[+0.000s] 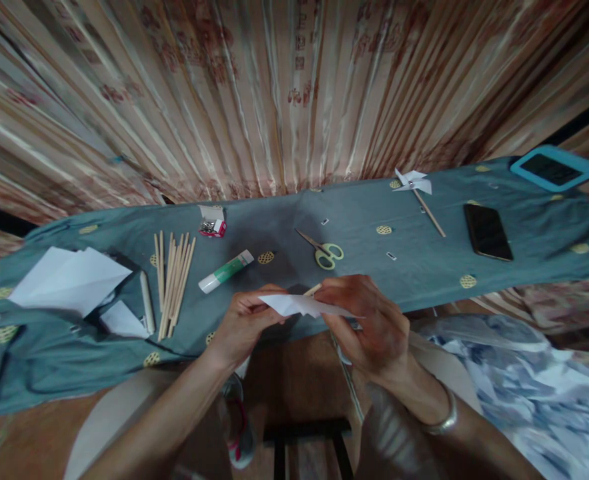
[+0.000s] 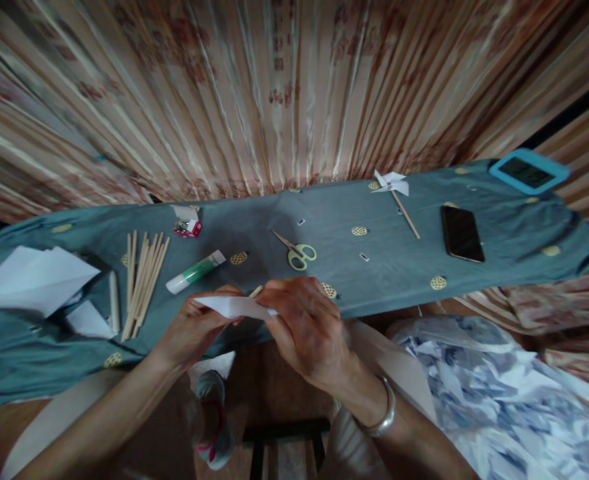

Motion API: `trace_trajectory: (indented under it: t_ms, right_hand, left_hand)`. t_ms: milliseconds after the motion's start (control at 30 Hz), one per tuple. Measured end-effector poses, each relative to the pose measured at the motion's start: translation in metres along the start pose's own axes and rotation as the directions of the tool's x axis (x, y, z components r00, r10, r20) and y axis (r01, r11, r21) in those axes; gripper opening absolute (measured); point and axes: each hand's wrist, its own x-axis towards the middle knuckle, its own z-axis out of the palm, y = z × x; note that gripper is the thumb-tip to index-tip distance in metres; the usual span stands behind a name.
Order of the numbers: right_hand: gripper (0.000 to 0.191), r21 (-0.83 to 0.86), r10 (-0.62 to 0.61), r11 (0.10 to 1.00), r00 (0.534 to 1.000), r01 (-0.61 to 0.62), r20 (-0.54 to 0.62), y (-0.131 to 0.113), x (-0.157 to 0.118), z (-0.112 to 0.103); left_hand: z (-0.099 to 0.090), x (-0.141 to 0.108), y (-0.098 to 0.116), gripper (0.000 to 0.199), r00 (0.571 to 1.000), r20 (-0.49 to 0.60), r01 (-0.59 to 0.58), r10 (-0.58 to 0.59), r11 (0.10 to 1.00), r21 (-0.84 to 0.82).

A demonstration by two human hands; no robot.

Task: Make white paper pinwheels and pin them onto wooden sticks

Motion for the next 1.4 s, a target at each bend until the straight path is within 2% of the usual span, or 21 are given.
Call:
trace_trajectory:
  t_ms: [133, 233, 367, 533, 633, 700, 800, 900, 1033, 1200, 1400]
  right_hand:
    - [0.024, 0.039, 0.047, 0.998, 0.999, -0.047, -0.003, -0.002, 0.001, 0.000]
    - [0.013, 0.124, 0.195, 0.973, 0.981, -0.196, 0.018, 0.001, -0.001, 0.001]
    - [0.006, 0.258, 0.474, 0.838, 0.876, -0.481, 0.090, 0.012, -0.005, 0.008]
    - [0.018, 0.507, 0.627, 0.591, 0.753, -0.627, 0.201, 0.027, -0.001, 0.018]
    - [0.024, 0.618, 0.673, 0.435, 0.693, -0.655, 0.260, 0.030, 0.002, 0.024]
    - [0.027, 0.647, 0.690, 0.377, 0.667, -0.662, 0.280, 0.031, 0.003, 0.027]
    - [0.030, 0.649, 0.707, 0.342, 0.641, -0.680, 0.299, 0.033, 0.000, 0.033]
    - [0.032, 0.646, 0.726, 0.298, 0.607, -0.702, 0.324, 0.039, -0.004, 0.039]
    - [0.034, 0.657, 0.730, 0.193, 0.554, -0.729, 0.400, 0.050, -0.009, 0.047]
    - [0.033, 0.625, 0.707, 0.055, 0.472, -0.779, 0.527, 0.058, -0.011, 0.049]
    - [0.036, 0.608, 0.713, 0.007, 0.430, -0.794, 0.554, 0.056, -0.006, 0.053]
  left_hand:
    - [-0.001, 0.000, -0.001, 0.023, 1.000, -0.015, 0.009, -0.008, 1.000, 0.021]
    - [-0.003, 0.001, -0.002, 0.018, 1.000, -0.027, 0.009, -0.008, 0.999, 0.040]
    - [-0.005, 0.003, -0.006, 0.016, 1.000, 0.004, 0.006, -0.007, 0.999, 0.041]
    - [-0.009, 0.005, -0.010, 0.020, 0.995, 0.024, 0.100, -0.100, 0.995, -0.006]
    - [-0.010, 0.006, -0.010, 0.023, 0.993, 0.027, 0.115, -0.115, 0.993, -0.020]
    - [-0.010, 0.006, -0.010, 0.024, 0.993, 0.025, 0.115, -0.114, 0.993, -0.020]
    - [-0.008, 0.007, -0.013, 0.028, 0.990, -0.003, 0.139, -0.139, 0.989, -0.047]
    - [-0.005, 0.007, -0.019, 0.034, 0.974, -0.060, 0.210, -0.217, 0.972, -0.106]
    - [-0.002, 0.003, -0.029, 0.041, 0.947, -0.119, 0.275, -0.299, 0.943, -0.188]
    - [0.000, -0.003, -0.037, 0.043, 0.940, -0.161, 0.266, -0.300, 0.942, -0.206]
    - [0.001, -0.010, -0.035, 0.043, 0.937, -0.208, 0.232, -0.280, 0.946, -0.226]
